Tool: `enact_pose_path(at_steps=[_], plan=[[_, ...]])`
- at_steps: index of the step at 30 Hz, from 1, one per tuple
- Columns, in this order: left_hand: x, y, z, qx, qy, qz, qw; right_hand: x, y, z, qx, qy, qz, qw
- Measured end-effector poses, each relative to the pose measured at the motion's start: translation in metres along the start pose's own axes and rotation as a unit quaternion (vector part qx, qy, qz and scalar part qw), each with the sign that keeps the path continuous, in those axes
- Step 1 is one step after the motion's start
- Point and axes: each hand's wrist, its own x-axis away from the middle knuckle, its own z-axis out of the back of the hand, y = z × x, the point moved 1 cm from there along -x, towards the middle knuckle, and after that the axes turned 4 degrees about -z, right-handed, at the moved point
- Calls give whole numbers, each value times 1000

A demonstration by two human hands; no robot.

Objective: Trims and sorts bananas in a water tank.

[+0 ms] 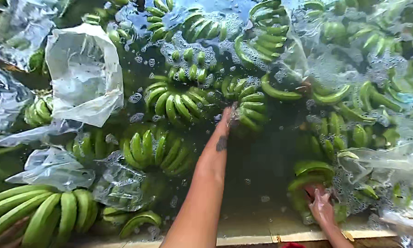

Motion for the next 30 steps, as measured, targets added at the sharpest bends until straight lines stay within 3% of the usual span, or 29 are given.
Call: enact_pose_path(at_steps=[3,6,8,11,14,17,21,23,25,28,30], plan=[[90,-29,-41,230,25,-12,973,3,8,7,-20,-21,30,999],[180,-83,-77,482,-28,79,872,5,16,16,-40,-31,56,997],[233,-121,-82,502,-47,141,852,10,23,18,-67,-13,84,994],[291,-156,-63,369,-4,215,904,16,27,19,-139,10,95,986],[303,-180,-43,403,-26,262,876,32,3,25,-235,12,98,967],[300,-180,-46,431,-11,226,874,69,-67,32,-331,-13,193,924],[300,-174,-66,363,65,203,907,122,-195,73,-180,-62,350,917],[305,-167,-50,331,64,206,919,114,-225,91,-146,-36,353,924],[305,-168,-23,345,45,176,921,74,-212,92,-123,-25,294,948],[301,-196,20,382,-21,106,918,-5,-140,53,-131,-55,222,965],[302,-195,48,405,-55,69,910,-20,-107,40,-177,-60,202,961]])
